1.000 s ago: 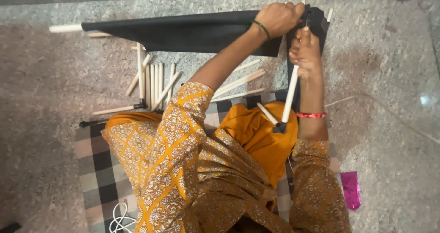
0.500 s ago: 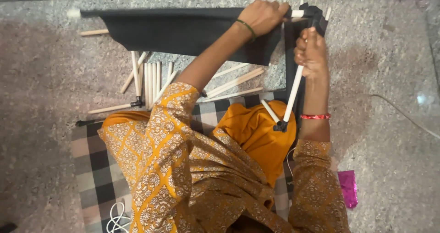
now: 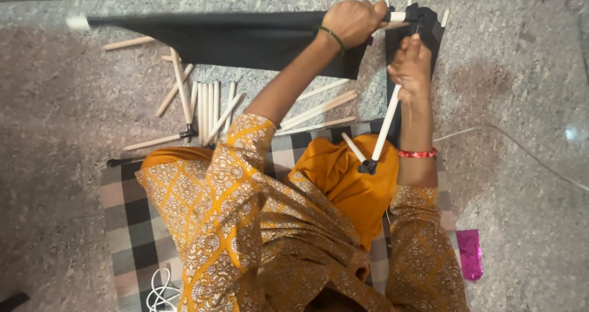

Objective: The person assembles a small folding chair by connecting white plastic poles with black corner joints and attaching a black fabric seat. They insert poles into joints, secure the frame, and then attach the fabric to the frame.

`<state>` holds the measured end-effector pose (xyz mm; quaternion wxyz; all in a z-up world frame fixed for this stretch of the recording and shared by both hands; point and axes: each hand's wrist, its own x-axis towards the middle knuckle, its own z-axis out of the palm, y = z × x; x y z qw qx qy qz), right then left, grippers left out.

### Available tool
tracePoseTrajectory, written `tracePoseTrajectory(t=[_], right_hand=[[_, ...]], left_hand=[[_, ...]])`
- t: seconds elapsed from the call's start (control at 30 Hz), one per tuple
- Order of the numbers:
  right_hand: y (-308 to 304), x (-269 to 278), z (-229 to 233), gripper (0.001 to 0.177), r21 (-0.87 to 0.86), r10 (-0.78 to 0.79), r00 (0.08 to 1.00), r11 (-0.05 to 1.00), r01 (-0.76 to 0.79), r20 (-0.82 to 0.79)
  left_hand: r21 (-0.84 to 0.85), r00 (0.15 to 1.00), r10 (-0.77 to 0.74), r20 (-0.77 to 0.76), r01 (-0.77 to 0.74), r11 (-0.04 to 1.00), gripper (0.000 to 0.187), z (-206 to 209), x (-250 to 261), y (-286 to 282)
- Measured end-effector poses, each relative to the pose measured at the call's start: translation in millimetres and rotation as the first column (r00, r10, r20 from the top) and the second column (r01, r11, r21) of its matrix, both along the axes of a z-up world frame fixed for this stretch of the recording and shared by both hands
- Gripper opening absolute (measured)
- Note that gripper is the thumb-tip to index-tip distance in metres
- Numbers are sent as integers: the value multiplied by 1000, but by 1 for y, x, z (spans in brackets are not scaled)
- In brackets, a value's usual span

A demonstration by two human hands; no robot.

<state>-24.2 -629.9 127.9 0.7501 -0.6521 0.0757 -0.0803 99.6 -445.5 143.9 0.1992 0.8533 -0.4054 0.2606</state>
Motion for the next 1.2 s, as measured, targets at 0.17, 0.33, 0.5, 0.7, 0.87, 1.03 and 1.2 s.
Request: tracePoseTrajectory(t=[0.17, 0.33, 0.5, 0.7, 0.87, 1.03, 1.2], right_hand=[[-12, -6, 9, 35, 137, 309, 948, 945, -297, -75], [1, 7, 14, 37, 47, 120, 992, 992, -119, -23], [-5, 1, 15, 37, 35, 206, 974, 978, -204, -97], [7, 22, 2, 38, -97, 22, 1000, 995, -24, -20], [-24, 23, 6, 37, 19, 249, 954, 968, -249, -168], [-7, 34, -13, 39, -64, 121, 992, 991, -120, 18], [-7, 31, -11, 37, -6, 70, 997, 998, -70, 7]], left_hand=[[123, 994, -96, 47, 89, 988, 35, -2, 12, 17], [82, 995, -48, 85, 41, 996, 38, 8, 18, 17], [100, 991, -117, 66, 110, 989, 40, -1, 20, 23], [67, 999, -33, 16, 32, 997, 40, -4, 28, 9], [94, 1000, -29, -8, 30, 995, 38, -9, 25, 13], [64, 991, -90, 99, 84, 994, 40, -1, 38, 26], [83, 991, -109, 75, 103, 991, 41, 0, 40, 23]])
